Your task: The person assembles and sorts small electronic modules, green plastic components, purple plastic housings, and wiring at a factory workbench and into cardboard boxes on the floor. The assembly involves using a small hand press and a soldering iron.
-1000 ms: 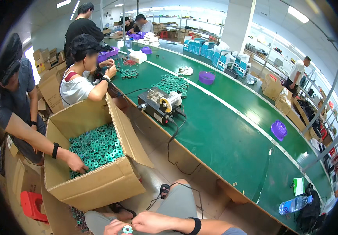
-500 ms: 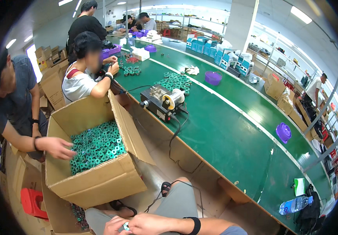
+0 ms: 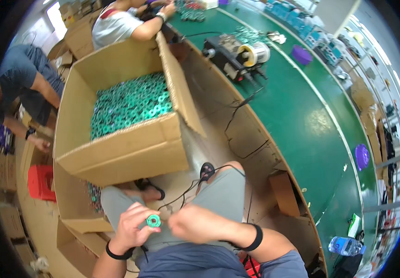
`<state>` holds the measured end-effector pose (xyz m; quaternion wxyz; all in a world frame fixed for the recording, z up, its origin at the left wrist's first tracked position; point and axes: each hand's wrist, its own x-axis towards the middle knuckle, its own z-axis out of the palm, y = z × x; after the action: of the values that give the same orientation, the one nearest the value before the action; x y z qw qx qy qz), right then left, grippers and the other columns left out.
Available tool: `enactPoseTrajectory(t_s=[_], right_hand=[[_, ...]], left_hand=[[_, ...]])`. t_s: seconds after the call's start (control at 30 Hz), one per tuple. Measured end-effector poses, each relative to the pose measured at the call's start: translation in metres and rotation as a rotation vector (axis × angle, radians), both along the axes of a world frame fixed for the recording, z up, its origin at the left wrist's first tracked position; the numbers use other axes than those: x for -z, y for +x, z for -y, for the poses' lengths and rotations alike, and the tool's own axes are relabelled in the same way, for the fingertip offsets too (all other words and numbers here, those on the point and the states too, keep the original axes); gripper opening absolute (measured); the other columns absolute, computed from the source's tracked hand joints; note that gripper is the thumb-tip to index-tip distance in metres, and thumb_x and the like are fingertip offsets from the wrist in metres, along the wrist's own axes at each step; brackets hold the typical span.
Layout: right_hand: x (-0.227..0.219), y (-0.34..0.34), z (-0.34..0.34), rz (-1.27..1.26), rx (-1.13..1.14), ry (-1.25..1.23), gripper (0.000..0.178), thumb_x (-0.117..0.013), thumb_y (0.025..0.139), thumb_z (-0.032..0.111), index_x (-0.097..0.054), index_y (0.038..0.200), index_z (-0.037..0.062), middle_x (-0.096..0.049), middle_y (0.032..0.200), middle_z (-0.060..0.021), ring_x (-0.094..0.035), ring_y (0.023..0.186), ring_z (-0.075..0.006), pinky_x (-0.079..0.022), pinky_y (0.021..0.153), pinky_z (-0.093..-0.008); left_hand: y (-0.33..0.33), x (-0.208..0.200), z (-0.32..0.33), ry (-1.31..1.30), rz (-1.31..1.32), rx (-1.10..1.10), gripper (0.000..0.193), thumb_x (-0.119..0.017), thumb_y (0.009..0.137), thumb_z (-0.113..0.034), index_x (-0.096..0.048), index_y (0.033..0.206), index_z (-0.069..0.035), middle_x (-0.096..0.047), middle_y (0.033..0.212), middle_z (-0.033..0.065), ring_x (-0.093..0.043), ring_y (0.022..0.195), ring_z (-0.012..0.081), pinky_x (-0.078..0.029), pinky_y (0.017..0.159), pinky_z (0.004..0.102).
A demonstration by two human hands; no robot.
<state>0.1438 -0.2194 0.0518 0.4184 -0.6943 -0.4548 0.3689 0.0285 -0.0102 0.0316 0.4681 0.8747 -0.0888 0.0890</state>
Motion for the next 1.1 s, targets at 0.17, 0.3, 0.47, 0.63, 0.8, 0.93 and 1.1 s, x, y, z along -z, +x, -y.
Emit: enactPoseTrajectory(t_s=[0.17,0.3,0.47,0.63,0.8,0.93,1.1], right_hand=[[-0.011,0.007,-0.011,-0.061,-0.029,0.005,0.011,-0.059,0.087,0.010,-0.062,0.077,0.0050,-0.057,0.062,-0.0151,-0.059,0.056,-0.0346,-0.047,0.054,-0.0408],[-0.004,0.003,-0.012,0.005,0.023,0.031,0.011,-0.060,0.086,0.008,-0.061,0.076,0.0051,-0.056,0.061,-0.0154,-0.058,0.055,-0.0346,-0.045,0.052,-0.0401],[-0.002,0.003,-0.010,0.046,0.031,-0.070,0.013,-0.059,0.087,0.009,-0.061,0.075,0.0030,-0.055,0.060,-0.0170,-0.058,0.055,-0.0350,-0.046,0.053,-0.0396],[-0.006,-0.003,-0.010,-0.049,-0.087,-0.051,0.012,-0.058,0.087,0.007,-0.061,0.076,0.0028,-0.056,0.061,-0.0158,-0.057,0.055,-0.0335,-0.046,0.053,-0.0388],[-0.007,0.003,-0.010,0.008,0.001,-0.125,0.011,-0.058,0.087,0.007,-0.062,0.077,0.0036,-0.058,0.063,-0.0151,-0.058,0.055,-0.0332,-0.047,0.054,-0.0371],[-0.005,0.007,-0.009,-0.054,0.010,-0.141,0.011,-0.059,0.086,0.007,-0.061,0.076,0.0032,-0.059,0.063,-0.0138,-0.057,0.054,-0.0325,-0.048,0.054,-0.0357],[-0.013,0.011,-0.011,-0.017,-0.040,-0.145,0.012,-0.058,0.085,0.006,-0.060,0.074,0.0024,-0.056,0.060,-0.0153,-0.056,0.052,-0.0302,-0.046,0.051,-0.0363]], left_hand=[[-0.002,0.012,0.004,-0.046,-0.025,0.051,0.038,-0.083,0.074,-0.022,-0.069,0.105,-0.004,-0.066,0.087,0.0087,-0.060,0.076,0.0282,-0.049,0.070,0.0370],[-0.009,0.018,0.005,-0.060,-0.031,0.068,0.038,-0.083,0.074,-0.022,-0.068,0.105,-0.005,-0.067,0.089,0.0088,-0.062,0.078,0.0286,-0.050,0.071,0.0370],[-0.012,0.015,0.003,-0.044,-0.054,0.016,0.038,-0.083,0.074,-0.019,-0.068,0.106,-0.005,-0.067,0.090,0.0088,-0.062,0.079,0.0290,-0.050,0.072,0.0372],[-0.010,0.013,0.001,-0.066,-0.026,0.023,0.038,-0.083,0.073,-0.018,-0.068,0.104,-0.004,-0.067,0.090,0.0092,-0.061,0.078,0.0289,-0.050,0.071,0.0371],[-0.009,0.015,0.007,-0.077,-0.003,0.035,0.037,-0.083,0.073,-0.016,-0.068,0.104,-0.004,-0.067,0.090,0.0090,-0.060,0.078,0.0289,-0.050,0.071,0.0376],[-0.010,0.014,0.004,-0.089,-0.031,0.048,0.036,-0.082,0.073,-0.017,-0.068,0.104,-0.005,-0.067,0.091,0.0084,-0.061,0.081,0.0290,-0.050,0.073,0.0372],[-0.009,0.003,-0.005,-0.024,-0.058,-0.023,0.036,-0.083,0.073,-0.021,-0.068,0.103,-0.005,-0.068,0.091,0.0102,-0.062,0.081,0.0291,-0.050,0.074,0.0366]])
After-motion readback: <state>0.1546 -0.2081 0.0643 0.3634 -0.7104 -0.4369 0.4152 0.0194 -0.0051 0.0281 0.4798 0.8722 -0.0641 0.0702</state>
